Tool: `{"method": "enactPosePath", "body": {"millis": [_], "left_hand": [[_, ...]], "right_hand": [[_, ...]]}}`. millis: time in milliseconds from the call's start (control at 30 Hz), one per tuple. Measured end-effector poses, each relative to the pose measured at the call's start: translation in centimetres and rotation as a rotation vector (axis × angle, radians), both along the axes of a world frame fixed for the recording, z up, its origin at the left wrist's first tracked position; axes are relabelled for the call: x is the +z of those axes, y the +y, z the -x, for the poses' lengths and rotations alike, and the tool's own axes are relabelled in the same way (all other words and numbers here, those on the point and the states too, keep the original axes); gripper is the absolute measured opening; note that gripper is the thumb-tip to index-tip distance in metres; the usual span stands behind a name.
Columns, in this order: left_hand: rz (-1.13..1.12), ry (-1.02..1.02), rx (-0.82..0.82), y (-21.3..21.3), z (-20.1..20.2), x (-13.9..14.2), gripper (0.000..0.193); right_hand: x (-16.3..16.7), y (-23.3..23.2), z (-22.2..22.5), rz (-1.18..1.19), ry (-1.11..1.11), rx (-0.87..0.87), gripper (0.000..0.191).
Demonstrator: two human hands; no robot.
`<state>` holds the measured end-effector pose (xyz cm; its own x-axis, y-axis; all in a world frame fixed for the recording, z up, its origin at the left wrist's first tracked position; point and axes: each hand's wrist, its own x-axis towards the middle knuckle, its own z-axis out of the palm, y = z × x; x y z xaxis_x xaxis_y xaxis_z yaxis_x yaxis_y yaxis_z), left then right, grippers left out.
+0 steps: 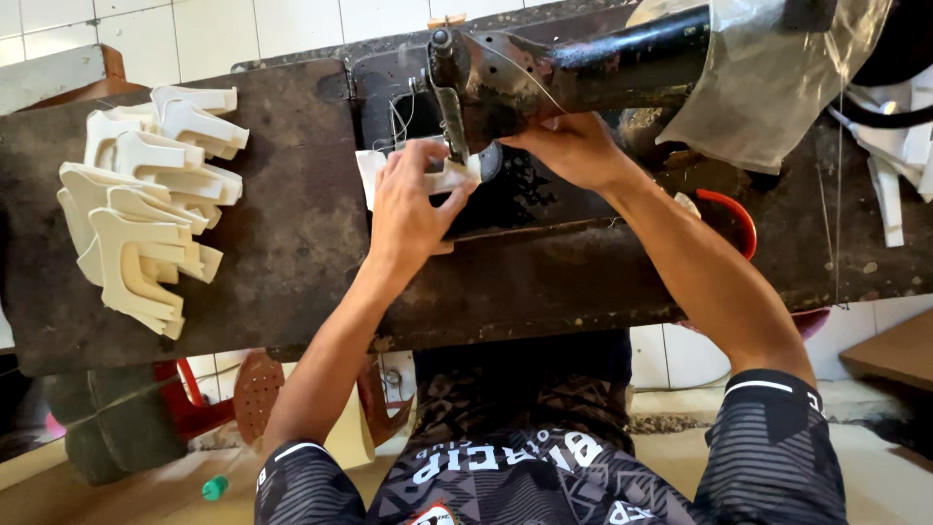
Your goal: The person sits on the floor gathering cut white shoe-upper pieces, trims scraps with scissors, and carries a stack of pieces to a treadle sewing machine. They oil the machine, then guide the shoe components under the needle one at a time, stitching them and placing finished pieces on a growing pile.
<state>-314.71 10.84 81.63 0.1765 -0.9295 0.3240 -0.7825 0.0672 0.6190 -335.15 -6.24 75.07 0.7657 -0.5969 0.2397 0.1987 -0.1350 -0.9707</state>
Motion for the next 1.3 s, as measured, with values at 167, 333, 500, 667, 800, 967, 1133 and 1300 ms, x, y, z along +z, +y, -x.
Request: {"method": "enactPosePath", "body": {"millis": [167, 333, 500, 667, 800, 967, 1133, 1300], "left_hand": [[-0.027, -0.013, -0.032, -0.5, -1.1, -0.2, 0.045], [-0.031, 0.040, -0.122, -1.7, -2.6, -0.4, 0.045], [-0.046, 0.064, -0.261, -2.7, -4.2, -0.7, 0.042], [-0.055, 0.157, -0.268, -2.9, -4.3, -1.2, 0.035], [-0.057, 0.165, -0.231, -2.7, -3.9, -0.9, 0.035], [0.091, 0.036, -0.216, -2.1, -4.3, -1.0, 0.044], [0.213, -0.314, 0.211, -2.2, -6.9, -2.5, 0.048], [0.146, 0.775, 0.016, -2.4, -8.2, -4.1, 0.037]], "right_hand": [[0.6, 0.1, 0.1, 0.016, 0.210, -0.088, 0.010], [6.4, 1.3, -0.2, 0.288, 0.782, 0.003, 0.033], [13.6, 8.1, 5.4, 0.815, 0.491, -0.318, 0.026], [14.9, 4.4, 15.1, 1.036, 0.621, -1.096, 0.025], [11.8, -2.8, 21.3, 0.905, 0.904, -1.077, 0.025], [7.6, -7.9, 27.0, 0.816, 0.949, -1.013, 0.026], [4.7, -10.1, 29.1, 0.834, 0.861, -1.074, 0.027], [3.6, -5.0, 25.4, 0.982, 0.245, -1.313, 0.029]]}}
